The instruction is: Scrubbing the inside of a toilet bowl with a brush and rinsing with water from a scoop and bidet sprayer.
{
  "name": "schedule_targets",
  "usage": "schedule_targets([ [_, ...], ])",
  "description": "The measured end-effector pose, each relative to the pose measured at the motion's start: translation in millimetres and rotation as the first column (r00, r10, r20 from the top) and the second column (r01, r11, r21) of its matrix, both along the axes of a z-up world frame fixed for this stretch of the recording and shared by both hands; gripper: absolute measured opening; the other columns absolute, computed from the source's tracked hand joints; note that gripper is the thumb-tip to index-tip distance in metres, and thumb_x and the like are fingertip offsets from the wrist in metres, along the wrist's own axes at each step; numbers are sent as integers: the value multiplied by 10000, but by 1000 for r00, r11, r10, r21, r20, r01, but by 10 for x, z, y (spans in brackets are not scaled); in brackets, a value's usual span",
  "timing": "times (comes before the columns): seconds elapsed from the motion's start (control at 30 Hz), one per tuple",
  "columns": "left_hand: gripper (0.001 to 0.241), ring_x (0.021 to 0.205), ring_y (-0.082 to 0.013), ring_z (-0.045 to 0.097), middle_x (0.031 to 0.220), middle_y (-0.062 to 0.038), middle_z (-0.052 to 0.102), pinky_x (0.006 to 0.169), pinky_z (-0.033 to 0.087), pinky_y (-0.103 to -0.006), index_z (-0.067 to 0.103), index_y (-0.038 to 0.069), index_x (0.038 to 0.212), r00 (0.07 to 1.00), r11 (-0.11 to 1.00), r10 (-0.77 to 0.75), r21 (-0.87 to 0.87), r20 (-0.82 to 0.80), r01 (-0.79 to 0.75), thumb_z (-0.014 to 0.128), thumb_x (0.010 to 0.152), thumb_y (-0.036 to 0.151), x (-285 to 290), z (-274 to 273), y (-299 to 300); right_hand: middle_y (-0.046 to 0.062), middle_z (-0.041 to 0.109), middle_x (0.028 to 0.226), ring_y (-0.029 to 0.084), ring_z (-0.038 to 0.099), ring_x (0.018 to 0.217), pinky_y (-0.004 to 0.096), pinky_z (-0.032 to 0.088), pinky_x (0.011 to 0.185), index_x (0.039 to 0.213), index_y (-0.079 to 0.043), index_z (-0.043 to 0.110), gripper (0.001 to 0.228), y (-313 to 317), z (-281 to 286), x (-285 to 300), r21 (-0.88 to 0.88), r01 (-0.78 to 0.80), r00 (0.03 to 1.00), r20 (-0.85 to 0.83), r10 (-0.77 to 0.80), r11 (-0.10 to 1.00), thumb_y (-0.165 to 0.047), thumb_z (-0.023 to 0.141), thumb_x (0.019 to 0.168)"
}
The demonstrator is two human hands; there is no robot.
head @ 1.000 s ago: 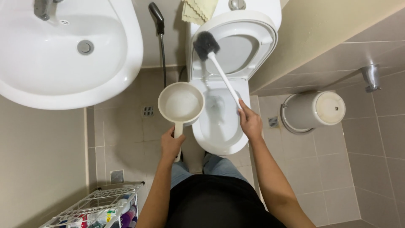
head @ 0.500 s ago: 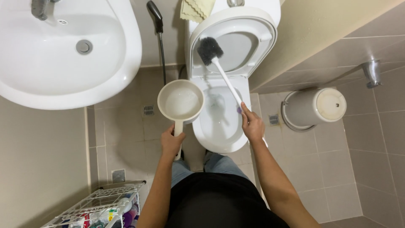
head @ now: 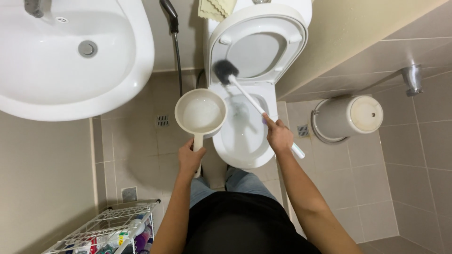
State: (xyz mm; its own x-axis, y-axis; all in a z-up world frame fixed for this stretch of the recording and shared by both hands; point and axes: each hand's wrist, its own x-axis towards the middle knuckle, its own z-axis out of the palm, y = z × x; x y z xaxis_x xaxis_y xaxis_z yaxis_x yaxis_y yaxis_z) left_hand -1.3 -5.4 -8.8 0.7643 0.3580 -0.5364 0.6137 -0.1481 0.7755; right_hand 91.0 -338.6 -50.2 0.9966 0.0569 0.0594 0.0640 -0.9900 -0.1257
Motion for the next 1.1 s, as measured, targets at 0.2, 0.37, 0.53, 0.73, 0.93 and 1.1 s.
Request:
schedule_targets([
  [0.2,713,949,-353,701,1000,-259,730,794,544,-488,650,-10,1352,1000,1000,23,-13,-6,-23,792,687,205,-1,75,-42,38,670,942,338,731,773,471,611,670,1395,-575,553,438,133,-7,149,5,24,996,-91,-23,1000,-345,539,1022],
  [0.37,726,991,-368,691,1043,-271,720,824,537,-490,631,-21,1373,999,1000,20,-24,-25,-20,784,702,210,-27,48,-26,55,652,953,352,721,802,482,605,717,1440,-588,502,505,99,114,133,84,51,998,-25,-49,995,-314,547,1019],
  [0.53,740,1024,-374,691,1070,-269,718,840,537,-495,618,-14,1385,999,1000,6,-20,-33,-7,792,704,220,-23,27,-24,21,680,939,320,736,790,458,603,698,1394,-603,534,454,62,-30,134,35,50,991,-123,-45,998,-332,513,1029],
  [0.73,739,995,-365,693,1058,-276,718,823,542,-493,636,-27,1363,1000,999,19,-35,1,-19,801,688,224,-47,-58,-23,33,681,938,330,747,787,464,609,687,1378,-585,571,461,-171,385,372,5,0,1000,-27,0,1000,-327,563,996],
  [0.93,740,1007,-370,693,1077,-275,716,831,541,-506,620,-27,1380,1000,999,4,-34,22,-3,793,704,220,-9,20,-1,13,711,952,286,752,804,406,610,665,1303,-537,676,346,-1066,692,507,-55,55,973,226,-42,997,-343,629,1020],
  [1.1,717,1016,-382,698,1085,-264,721,825,546,-510,621,-9,1389,999,999,-34,-7,5,34,783,729,219,2,21,-33,91,728,896,333,733,804,448,588,691,1397,-447,675,486,-1159,788,258,163,139,953,247,-177,977,-190,717,987],
])
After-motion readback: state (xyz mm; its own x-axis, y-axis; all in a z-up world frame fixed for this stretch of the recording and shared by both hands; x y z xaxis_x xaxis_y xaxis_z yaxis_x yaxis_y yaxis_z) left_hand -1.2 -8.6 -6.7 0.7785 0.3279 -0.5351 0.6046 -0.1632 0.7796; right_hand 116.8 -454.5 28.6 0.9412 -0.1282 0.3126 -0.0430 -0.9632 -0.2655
